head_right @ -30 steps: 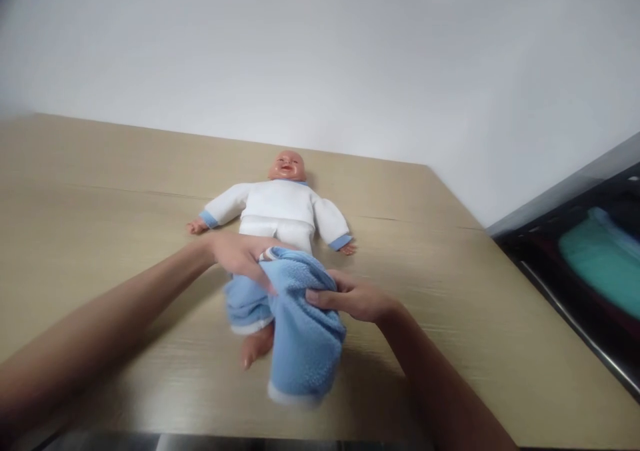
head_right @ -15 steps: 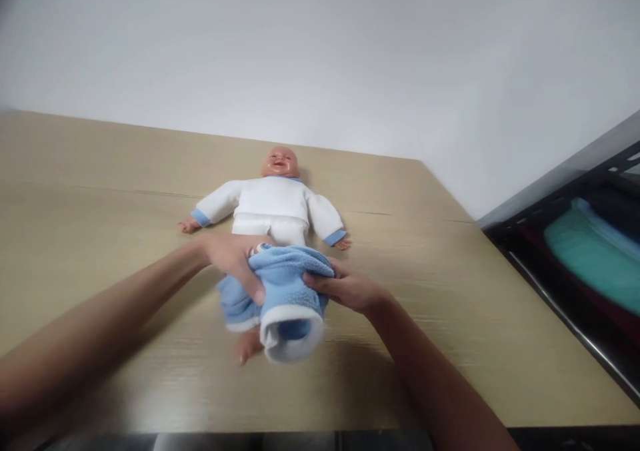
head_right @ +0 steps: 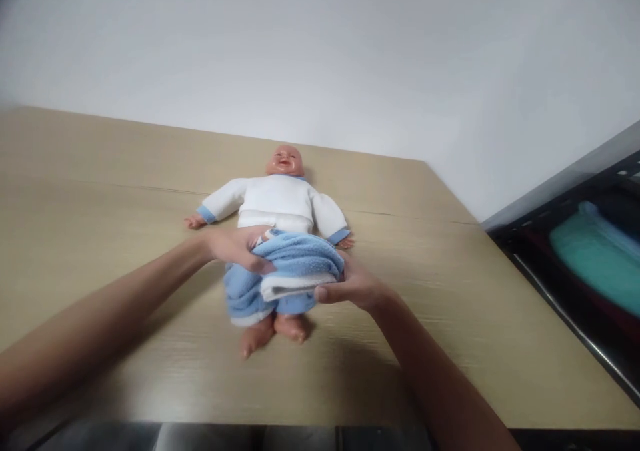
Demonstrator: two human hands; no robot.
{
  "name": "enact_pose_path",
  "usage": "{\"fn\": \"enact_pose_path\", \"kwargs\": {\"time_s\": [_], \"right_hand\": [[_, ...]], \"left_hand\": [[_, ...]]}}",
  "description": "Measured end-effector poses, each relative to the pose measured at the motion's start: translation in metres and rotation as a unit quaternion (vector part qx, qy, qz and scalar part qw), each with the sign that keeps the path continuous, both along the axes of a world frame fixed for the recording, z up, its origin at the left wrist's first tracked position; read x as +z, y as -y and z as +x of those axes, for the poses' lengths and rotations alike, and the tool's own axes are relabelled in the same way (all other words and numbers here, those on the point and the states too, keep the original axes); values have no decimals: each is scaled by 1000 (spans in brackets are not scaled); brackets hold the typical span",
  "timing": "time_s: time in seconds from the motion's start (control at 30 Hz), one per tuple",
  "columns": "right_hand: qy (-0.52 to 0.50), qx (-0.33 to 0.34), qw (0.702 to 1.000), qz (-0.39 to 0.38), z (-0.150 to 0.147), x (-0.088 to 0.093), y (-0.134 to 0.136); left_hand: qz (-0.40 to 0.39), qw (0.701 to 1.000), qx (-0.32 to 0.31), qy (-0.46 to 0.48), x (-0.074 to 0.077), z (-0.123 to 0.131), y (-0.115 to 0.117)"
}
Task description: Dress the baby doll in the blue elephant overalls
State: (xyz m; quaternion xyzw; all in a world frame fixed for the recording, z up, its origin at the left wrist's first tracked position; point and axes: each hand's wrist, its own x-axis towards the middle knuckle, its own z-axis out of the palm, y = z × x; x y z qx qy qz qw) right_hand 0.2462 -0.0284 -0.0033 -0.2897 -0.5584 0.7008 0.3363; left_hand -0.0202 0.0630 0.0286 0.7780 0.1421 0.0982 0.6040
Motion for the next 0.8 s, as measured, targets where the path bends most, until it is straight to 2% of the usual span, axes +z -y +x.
{"fn": "enact_pose_path", "kwargs": {"time_s": [0.07, 0.17, 0.27, 0.37, 0.43, 0.57, 0.7, 0.8], "right_hand": [[11, -48, 999, -2, -10, 4, 3], [40, -165, 985, 7, -30, 12, 8], [67, -295, 952, 50, -48, 20, 10], [121, -382, 909, 115, -59, 28, 14], [144, -398, 898, 120, -64, 31, 22], [189, -376, 905, 56, -79, 27, 61], [220, -405, 887, 36, -97, 13, 107], [214, -436, 874, 33, -104, 4, 123]], "left_hand": [[-8, 999, 31, -15, 1, -2, 2], [-61, 997, 44, 6, -1, -1, 3], [-86, 994, 21, 59, -4, 3, 4], [-64, 997, 32, 42, 4, 5, 8], [-44, 996, 72, 6, 15, 6, 14], [26, 982, 149, -118, 37, 8, 27], [100, 973, 103, -180, 43, 12, 38], [131, 967, 74, -204, 41, 14, 42]]}}
